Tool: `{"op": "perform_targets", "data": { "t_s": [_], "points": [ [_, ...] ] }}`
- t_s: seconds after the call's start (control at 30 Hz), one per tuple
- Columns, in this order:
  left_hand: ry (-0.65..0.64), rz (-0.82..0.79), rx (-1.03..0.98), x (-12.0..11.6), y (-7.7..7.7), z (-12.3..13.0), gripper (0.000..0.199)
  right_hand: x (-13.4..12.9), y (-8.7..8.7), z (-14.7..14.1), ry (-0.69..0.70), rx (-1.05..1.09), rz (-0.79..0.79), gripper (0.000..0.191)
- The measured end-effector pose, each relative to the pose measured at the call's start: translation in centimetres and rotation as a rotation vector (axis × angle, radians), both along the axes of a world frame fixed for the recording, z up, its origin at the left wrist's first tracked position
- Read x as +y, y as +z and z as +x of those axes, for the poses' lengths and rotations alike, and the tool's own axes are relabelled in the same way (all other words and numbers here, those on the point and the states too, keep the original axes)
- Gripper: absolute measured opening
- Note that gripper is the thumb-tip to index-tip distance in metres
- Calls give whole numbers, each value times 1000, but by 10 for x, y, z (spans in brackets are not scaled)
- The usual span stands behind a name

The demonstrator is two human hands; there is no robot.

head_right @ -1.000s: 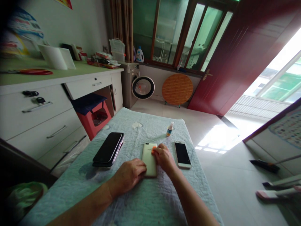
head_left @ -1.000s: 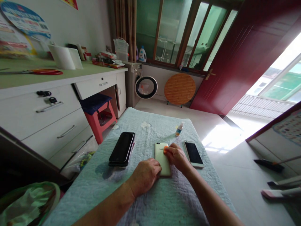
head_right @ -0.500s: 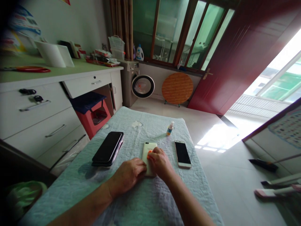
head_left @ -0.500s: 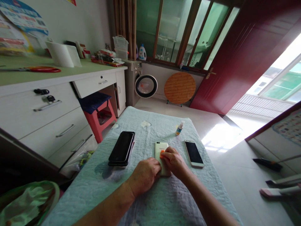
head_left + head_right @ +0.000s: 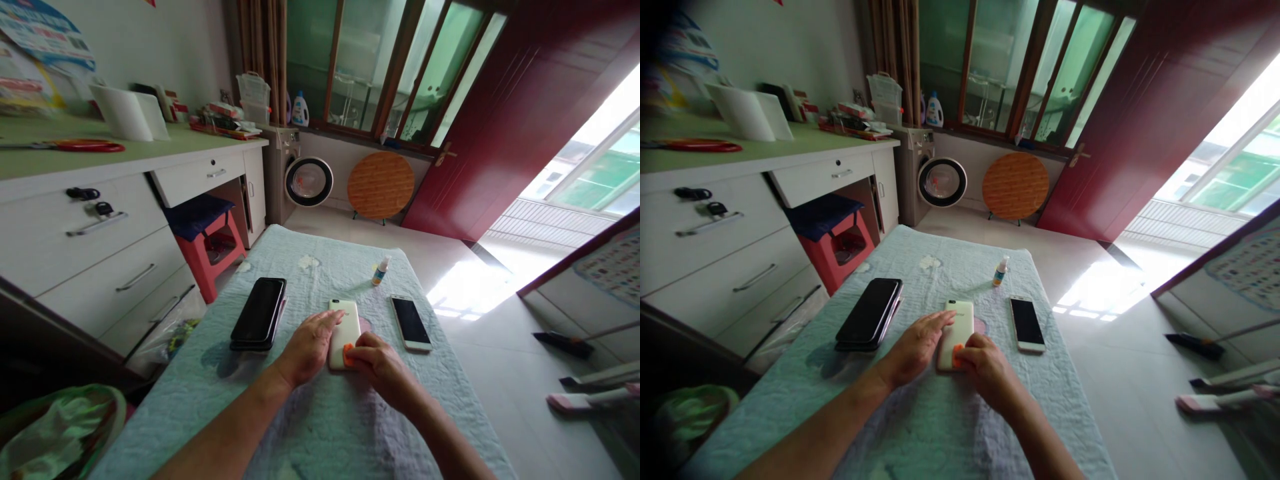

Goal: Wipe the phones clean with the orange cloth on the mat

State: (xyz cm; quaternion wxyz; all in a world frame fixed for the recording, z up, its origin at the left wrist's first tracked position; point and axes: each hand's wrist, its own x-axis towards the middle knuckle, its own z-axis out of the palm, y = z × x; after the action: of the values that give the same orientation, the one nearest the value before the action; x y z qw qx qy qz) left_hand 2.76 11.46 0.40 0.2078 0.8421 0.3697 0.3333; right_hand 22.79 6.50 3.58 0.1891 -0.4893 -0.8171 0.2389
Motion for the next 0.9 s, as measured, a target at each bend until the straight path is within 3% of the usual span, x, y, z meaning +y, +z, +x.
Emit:
{"op": "perform_targets", "data": {
  "t_s": [0.2,0.4,0.57,0.9],
  "points": [
    [49,-51,56,9,-7,-3,45,35,-5,3,-153,-49,89,23],
    [34,-166,-40,15,-12,-9,59,55,-2,-22,-147,-114,142,19],
    [50,-308,-83,19,-16,-14,78,49,-4,-39,-75,-132,161,19],
    [43,-218,58,18,-8,-11,50,6,6,-41,130,-137,85,19]
  ]
}}
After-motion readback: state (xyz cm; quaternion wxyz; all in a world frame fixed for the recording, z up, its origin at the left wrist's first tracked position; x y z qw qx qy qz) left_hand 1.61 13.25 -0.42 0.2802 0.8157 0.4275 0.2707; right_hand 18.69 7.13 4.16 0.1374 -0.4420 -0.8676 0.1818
